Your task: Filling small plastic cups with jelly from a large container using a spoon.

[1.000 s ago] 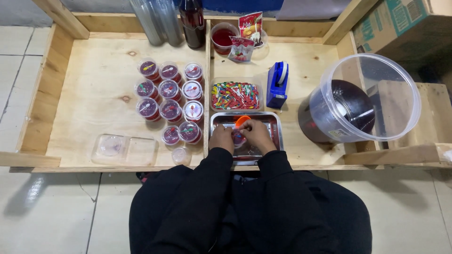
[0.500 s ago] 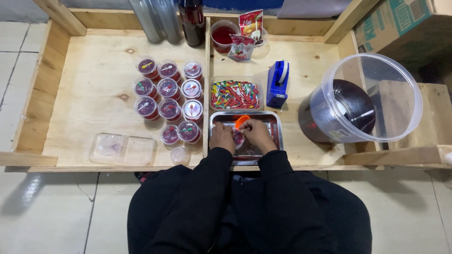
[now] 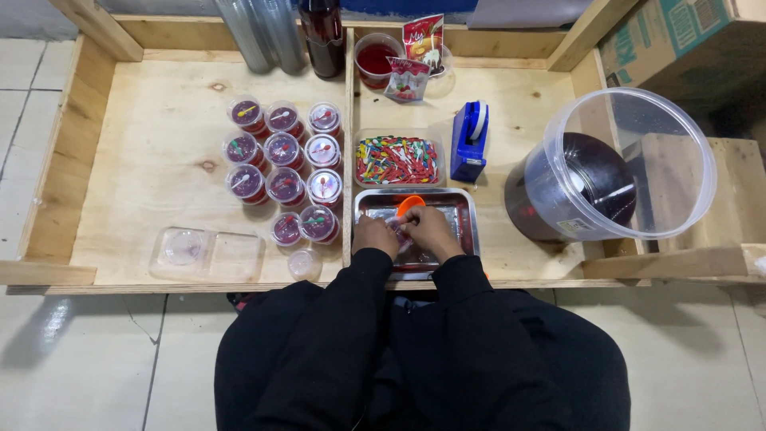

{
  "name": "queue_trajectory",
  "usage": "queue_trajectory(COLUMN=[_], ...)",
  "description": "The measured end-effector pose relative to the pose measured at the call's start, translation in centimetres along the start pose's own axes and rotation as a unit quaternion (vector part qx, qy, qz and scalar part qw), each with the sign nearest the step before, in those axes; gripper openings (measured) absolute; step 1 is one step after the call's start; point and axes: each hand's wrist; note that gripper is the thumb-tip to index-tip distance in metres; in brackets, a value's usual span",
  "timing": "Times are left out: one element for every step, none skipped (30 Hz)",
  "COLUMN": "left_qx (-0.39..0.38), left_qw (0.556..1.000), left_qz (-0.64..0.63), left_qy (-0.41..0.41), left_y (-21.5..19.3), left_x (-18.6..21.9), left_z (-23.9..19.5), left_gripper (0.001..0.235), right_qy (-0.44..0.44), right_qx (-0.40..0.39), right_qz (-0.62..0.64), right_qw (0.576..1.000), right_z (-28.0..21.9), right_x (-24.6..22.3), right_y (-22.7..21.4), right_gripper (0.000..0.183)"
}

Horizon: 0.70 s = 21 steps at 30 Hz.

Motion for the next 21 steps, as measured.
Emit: queue_trajectory(left_qx=[0.000,0.000,0.000,0.000,0.001,0.003,0.004,0.008,0.011,0.012,0.014,0.015,0.015,0.015,0.014,0.014,0.012,0.010,0.010,0.007,0.005], left_qw=[1.000,1.000,1.000,1.000,1.000,1.000,1.000,1.000,1.000,1.000,1.000,1.000,1.000,1.000,1.000,1.000,1.000,0.999,0.999,1.000,1.000], left_qz=[0.000,-0.009,-0.018,-0.018,-0.021,-0.023,-0.024,-0.018,-0.012,-0.013,-0.020,-0.026,-0.026,-0.021,-0.016,-0.016,-0.024,-0.032,-0.031,-0.029,-0.026], left_qy=[-0.001,-0.003,-0.005,-0.005,-0.005,-0.004,-0.004,-0.001,0.003,0.002,0.003,0.003,0.003,0.003,0.003,0.003,0.002,0.002,0.002,-0.003,-0.007], left_y=[-0.6,-1.1,-1.7,-1.2,-0.8,-0.4,-0.6,-0.7,-0.8,-1.0,-1.2,-1.5,-1.4,-1.3,-1.3,-1.1,-0.9,-0.7,-0.8,-0.8,-0.9], left_x=[0.4,0.9,1.3,1.0,0.8,0.5,0.6,0.7,0.8,1.1,1.3,1.6,1.5,1.5,1.5,1.3,1.1,0.9,0.9,1.0,1.0], left_z=[-0.7,-1.4,-2.1,-1.7,-1.2,-0.8,-0.9,-1.1,-1.3,-1.6,-2.0,-2.3,-2.4,-2.4,-2.5,-2.2,-1.9,-1.6,-1.7,-1.7,-1.7], left_gripper=[0.028,0.026,0.024,0.024,0.020,0.017,0.017,0.015,0.014,0.014,0.013,0.013,0.013,0.015,0.018,0.018,0.015,0.012,0.012,0.015,0.019], right_qy=[0.000,0.001,0.003,0.003,0.005,0.006,0.005,-0.004,-0.013,-0.013,-0.016,-0.018,-0.018,-0.024,-0.029,-0.029,-0.029,-0.029,-0.029,-0.033,-0.038], right_qx=[-0.001,0.004,0.009,0.009,0.014,0.018,0.019,0.027,0.035,0.035,0.040,0.046,0.046,0.045,0.044,0.045,0.043,0.041,0.041,0.044,0.046], right_qz=[0.000,-0.003,-0.006,-0.007,-0.007,-0.008,-0.009,0.008,0.024,0.024,0.036,0.049,0.049,0.044,0.039,0.039,0.032,0.024,0.024,0.019,0.013], right_qw=[1.000,1.000,1.000,1.000,1.000,1.000,1.000,1.000,0.999,0.999,0.998,0.998,0.998,0.998,0.998,0.998,0.998,0.998,0.998,0.998,0.998], right_z=[0.2,0.5,0.7,0.4,0.2,0.0,0.4,0.6,0.9,0.4,-0.1,-0.7,-0.6,-0.6,-0.6,-1.1,-1.5,-2.1,-1.8,-1.6,-1.3], right_x=[0.3,0.5,0.8,0.6,0.4,0.2,0.4,0.6,0.9,0.3,-0.2,-0.7,-0.7,-0.6,-0.6,-1.2,-1.8,-2.3,-2.2,-2.0,-1.8], right_y=[0.2,0.3,0.5,0.4,0.4,0.3,0.3,0.4,0.4,0.2,0.0,-0.2,-0.2,-0.2,-0.1,-0.2,-0.4,-0.5,-0.3,-0.2,0.0], right_gripper=[0.014,0.014,0.014,0.014,0.014,0.013,0.013,0.013,0.014,0.014,0.013,0.012,0.012,0.013,0.013,0.013,0.012,0.011,0.011,0.010,0.009])
Point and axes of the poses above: each hand's wrist, its own z-axis towards the middle knuckle, its own y-axis out of the palm, x = y × z, and after that the axes turned 10 degrees about -x, right-handed
